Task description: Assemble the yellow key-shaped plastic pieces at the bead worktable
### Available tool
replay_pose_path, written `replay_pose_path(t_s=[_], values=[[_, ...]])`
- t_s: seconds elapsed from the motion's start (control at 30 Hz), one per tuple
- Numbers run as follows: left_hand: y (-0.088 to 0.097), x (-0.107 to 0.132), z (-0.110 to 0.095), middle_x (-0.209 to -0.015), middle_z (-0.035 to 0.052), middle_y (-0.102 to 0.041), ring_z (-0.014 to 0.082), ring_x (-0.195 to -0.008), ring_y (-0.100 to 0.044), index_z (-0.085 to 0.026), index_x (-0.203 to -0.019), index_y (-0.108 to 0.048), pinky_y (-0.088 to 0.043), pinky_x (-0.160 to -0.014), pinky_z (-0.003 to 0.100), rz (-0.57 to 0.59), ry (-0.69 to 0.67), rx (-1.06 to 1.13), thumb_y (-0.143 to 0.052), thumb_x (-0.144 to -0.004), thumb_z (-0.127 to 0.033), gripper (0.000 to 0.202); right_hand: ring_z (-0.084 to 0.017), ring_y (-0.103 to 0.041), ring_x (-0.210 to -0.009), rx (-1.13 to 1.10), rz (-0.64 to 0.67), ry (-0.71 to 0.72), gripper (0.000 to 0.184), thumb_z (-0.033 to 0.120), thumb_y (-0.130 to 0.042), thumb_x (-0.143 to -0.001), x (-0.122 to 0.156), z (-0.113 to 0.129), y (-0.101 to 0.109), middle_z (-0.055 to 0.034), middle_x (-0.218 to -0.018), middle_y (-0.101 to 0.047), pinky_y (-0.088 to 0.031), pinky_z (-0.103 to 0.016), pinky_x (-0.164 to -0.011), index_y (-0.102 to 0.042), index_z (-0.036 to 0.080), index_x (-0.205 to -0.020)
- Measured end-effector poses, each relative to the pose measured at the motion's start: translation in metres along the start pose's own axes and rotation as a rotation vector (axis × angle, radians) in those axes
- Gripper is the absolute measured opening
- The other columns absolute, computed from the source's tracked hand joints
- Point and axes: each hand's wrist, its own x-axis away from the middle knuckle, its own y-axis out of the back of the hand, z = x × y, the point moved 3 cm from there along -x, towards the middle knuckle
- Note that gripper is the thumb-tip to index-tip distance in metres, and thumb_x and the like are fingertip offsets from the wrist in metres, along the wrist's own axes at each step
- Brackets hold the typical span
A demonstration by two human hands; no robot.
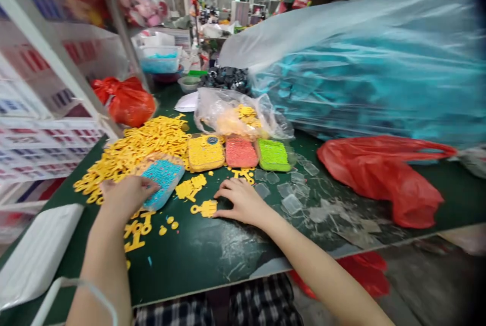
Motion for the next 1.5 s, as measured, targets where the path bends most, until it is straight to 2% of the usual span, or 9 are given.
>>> replay_pose_path(t_s=[0.1, 0.27, 0.43, 0.63, 0.77, 0.87, 0.97, 1.13, 1.5], values=[[0.009, 0.003, -0.005, -0.078, 0.0088, -0.074, 0.0366, -0.091, -0.063, -0.023, -0.08, -0.076, -0.036, -0.077, 0.046, -0.018, 0.121, -0.108, -0.054, -0.081, -0.048, 0.033, -0.022, -0.054, -0.1, 0.018, 0.007, 0.004, 0.043, 0.055, -0.068, -0.079, 0.0, -0.001, 0.002, -0.0054, -0.1, -0.063, -0.038, -0.035, -0.087, -0.068, 0.02, -0.104], [0.019, 0.018, -0.016, -0.062, 0.0051, -0.068, 0.0308, -0.08, -0.06, -0.027, -0.083, -0.075, -0.034, -0.081, 0.045, -0.288, 0.109, -0.087, -0.049, -0.084, -0.059, 0.041, -0.022, -0.055, -0.099, 0.012, 0.007, 0.029, 0.047, 0.054, -0.073, -0.075, 0.001, 0.0, 0.002, -0.0062, -0.101, -0.064, -0.037, -0.035, -0.087, -0.068, 0.018, -0.105], [0.011, 0.022, -0.015, -0.05, 0.0003, -0.06, 0.0287, -0.072, -0.057, -0.025, -0.071, -0.072, -0.032, -0.081, 0.047, -0.263, 0.106, -0.032, -0.055, -0.083, -0.058, 0.04, -0.024, -0.055, -0.099, -0.001, -0.009, 0.03, 0.045, 0.054, -0.073, -0.075, 0.002, -0.001, 0.002, -0.0063, -0.101, -0.064, -0.038, -0.037, -0.088, -0.069, 0.018, -0.103], [0.014, 0.022, -0.008, -0.053, 0.0056, -0.063, 0.0314, -0.071, -0.061, -0.022, -0.065, -0.071, -0.034, -0.08, 0.051, -0.297, 0.147, 0.002, -0.058, -0.081, -0.06, 0.044, -0.024, -0.055, -0.099, 0.007, -0.004, 0.027, 0.044, 0.052, -0.075, -0.074, 0.004, -0.001, 0.001, -0.0062, -0.099, -0.065, -0.039, -0.037, -0.087, -0.07, 0.018, -0.102], [0.016, 0.026, -0.035, -0.079, 0.0083, -0.07, 0.0267, -0.078, -0.062, -0.021, -0.074, -0.072, -0.04, -0.078, 0.042, -0.48, -0.192, 0.123, -0.053, -0.088, -0.057, 0.043, -0.024, -0.055, -0.097, 0.028, -0.01, 0.035, 0.042, 0.051, -0.074, -0.075, 0.004, -0.001, 0.0, -0.0067, -0.098, -0.065, -0.039, -0.037, -0.086, -0.07, 0.017, -0.1], [0.0, 0.032, -0.072, -0.077, 0.0052, -0.068, 0.0204, -0.077, -0.06, -0.022, -0.078, -0.074, -0.041, -0.075, 0.033, -0.339, -0.631, 0.207, -0.05, -0.092, -0.053, 0.041, -0.024, -0.054, -0.095, 0.045, -0.021, 0.049, 0.04, 0.051, -0.074, -0.076, 0.003, -0.001, -0.001, -0.0065, -0.097, -0.064, -0.039, -0.038, -0.086, -0.07, 0.018, -0.099], [-0.024, 0.034, -0.099, -0.077, 0.003, -0.067, 0.0183, -0.077, -0.059, -0.023, -0.083, -0.075, -0.039, -0.074, 0.031, -0.134, -0.818, 0.111, -0.055, -0.093, -0.046, 0.033, -0.024, -0.053, -0.095, 0.056, -0.012, 0.054, 0.039, 0.05, -0.074, -0.076, 0.003, -0.001, -0.003, -0.0068, -0.097, -0.064, -0.038, -0.038, -0.086, -0.071, 0.017, -0.097], [-0.045, 0.027, -0.107, -0.079, 0.0028, -0.067, 0.0183, -0.079, -0.06, -0.022, -0.086, -0.076, -0.039, -0.074, 0.032, -0.037, -0.803, 0.006, -0.056, -0.093, -0.041, 0.028, -0.024, -0.053, -0.097, 0.037, 0.001, 0.025, 0.035, 0.047, -0.075, -0.076, 0.002, 0.0, -0.003, -0.0063, -0.096, -0.065, -0.037, -0.039, -0.087, -0.071, 0.018, -0.093], [-0.051, 0.019, -0.1, -0.079, 0.0022, -0.072, 0.0171, -0.075, -0.062, -0.026, -0.087, -0.077, -0.038, -0.075, 0.032, 0.028, -0.875, 0.107, -0.054, -0.094, -0.044, 0.03, -0.023, -0.052, -0.097, 0.029, 0.009, -0.018, 0.036, 0.049, -0.075, -0.076, 0.001, 0.001, -0.001, -0.0056, -0.099, -0.065, -0.035, -0.037, -0.086, -0.071, 0.019, -0.094]])
